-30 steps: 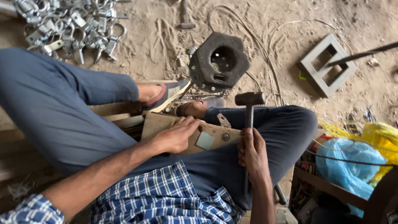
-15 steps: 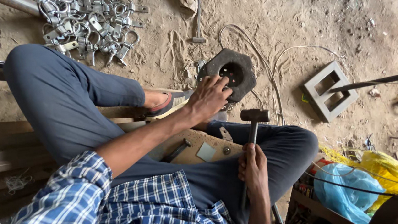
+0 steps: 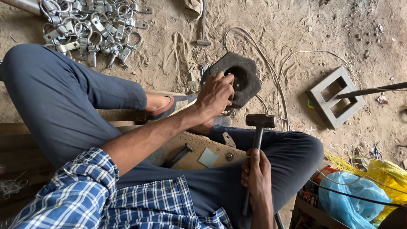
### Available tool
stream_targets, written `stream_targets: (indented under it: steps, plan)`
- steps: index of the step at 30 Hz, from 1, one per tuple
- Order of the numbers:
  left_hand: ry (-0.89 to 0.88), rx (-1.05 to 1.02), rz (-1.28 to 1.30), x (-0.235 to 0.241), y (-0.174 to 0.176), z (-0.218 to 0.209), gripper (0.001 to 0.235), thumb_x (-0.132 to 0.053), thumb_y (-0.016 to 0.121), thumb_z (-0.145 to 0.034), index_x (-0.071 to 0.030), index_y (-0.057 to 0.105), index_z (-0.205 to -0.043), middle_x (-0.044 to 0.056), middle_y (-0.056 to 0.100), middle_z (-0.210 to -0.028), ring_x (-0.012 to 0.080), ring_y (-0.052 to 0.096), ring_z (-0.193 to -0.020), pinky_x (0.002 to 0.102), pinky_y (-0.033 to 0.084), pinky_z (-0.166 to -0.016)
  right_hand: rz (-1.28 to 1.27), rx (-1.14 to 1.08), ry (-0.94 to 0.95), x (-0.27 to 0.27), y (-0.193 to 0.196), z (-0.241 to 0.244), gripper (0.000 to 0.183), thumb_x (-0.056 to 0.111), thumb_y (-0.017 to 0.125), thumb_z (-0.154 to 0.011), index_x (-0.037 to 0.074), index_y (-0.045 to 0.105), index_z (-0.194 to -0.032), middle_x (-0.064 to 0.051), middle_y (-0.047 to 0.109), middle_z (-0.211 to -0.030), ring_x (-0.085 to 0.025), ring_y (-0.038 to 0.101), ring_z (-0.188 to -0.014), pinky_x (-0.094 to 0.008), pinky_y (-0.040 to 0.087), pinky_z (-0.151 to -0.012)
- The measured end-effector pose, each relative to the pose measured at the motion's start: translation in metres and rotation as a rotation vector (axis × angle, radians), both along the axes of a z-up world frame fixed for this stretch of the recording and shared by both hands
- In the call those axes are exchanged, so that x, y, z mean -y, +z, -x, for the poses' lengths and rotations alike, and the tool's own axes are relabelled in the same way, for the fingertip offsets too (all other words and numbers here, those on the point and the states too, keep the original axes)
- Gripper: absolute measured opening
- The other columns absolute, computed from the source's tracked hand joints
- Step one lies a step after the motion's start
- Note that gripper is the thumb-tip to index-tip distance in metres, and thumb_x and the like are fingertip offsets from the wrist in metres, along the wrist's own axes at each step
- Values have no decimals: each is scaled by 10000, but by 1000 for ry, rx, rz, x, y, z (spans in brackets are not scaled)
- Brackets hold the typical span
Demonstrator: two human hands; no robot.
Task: The person uses a hammer and a metal punch to shape or mark a heavy hexagonal metal component. The person places the metal piece on a block and strikes the punch with the hammer multiple times.
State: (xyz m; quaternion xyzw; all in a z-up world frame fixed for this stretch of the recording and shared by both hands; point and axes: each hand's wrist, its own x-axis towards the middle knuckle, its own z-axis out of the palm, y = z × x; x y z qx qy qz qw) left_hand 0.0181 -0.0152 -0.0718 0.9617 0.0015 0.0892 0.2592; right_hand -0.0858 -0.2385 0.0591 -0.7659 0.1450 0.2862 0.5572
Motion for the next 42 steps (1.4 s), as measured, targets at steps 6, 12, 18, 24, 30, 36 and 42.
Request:
stream_targets:
  steps: [6,12,18,24,30,36,42]
  plan:
    - [16,89,68,3,-7,3,205,-197,869,-797,-29,759,-838,64,654,-1019,221,562,-957,418,480,-841,-13,-2,-14,-1,4,1,391,413,421,-1076,55,573,-1032,23,385,-624,-63,341,-476,-246,308,-400]
    - [-196,117,-90,-33,14,6,948,-442,975,-579,17,661,-1347,172,469,-1433,362,389,-1398,570,334,-1193,30,48,11,-7,11,4,359,388,429,-1062,82,583,-1169,33,389,-619,-61,356,-474,-241,323,-398]
    - [-313,-86,-189,-54,9,1,647,-246,957,-605,-104,709,-1186,80,197,-1714,360,65,-1578,653,147,-1255,40,91,56,-8,12,2,362,382,439,-1063,79,589,-1192,26,408,-615,-64,373,-463,-241,327,-389]
    - [-330,-11,-190,-48,-9,11,811,-288,969,-629,-14,646,-1320,88,356,-1593,417,81,-1550,723,129,-1217,15,98,43,-4,11,4,372,388,441,-1065,76,582,-1209,29,402,-623,-61,358,-464,-240,321,-387]
    - [-218,270,-422,-47,4,37,903,-423,884,-644,-186,658,-1486,185,413,-1643,380,226,-1521,565,275,-1206,16,98,41,-3,8,5,387,396,431,-1073,65,586,-1202,25,406,-627,-61,376,-465,-241,341,-388]
    - [-96,-598,-82,-15,62,139,583,-596,768,-832,-73,705,-1082,186,704,-1090,330,712,-1014,476,576,-873,-38,74,18,1,3,2,378,388,449,-1079,46,565,-1191,18,409,-636,-62,368,-478,-239,328,-394]
    - [-57,-389,-59,-8,26,191,398,-330,871,-749,-62,696,-986,165,714,-972,352,716,-924,460,582,-797,-55,52,-12,2,-2,2,375,393,445,-1068,72,574,-1213,20,400,-629,-61,360,-482,-236,315,-392]
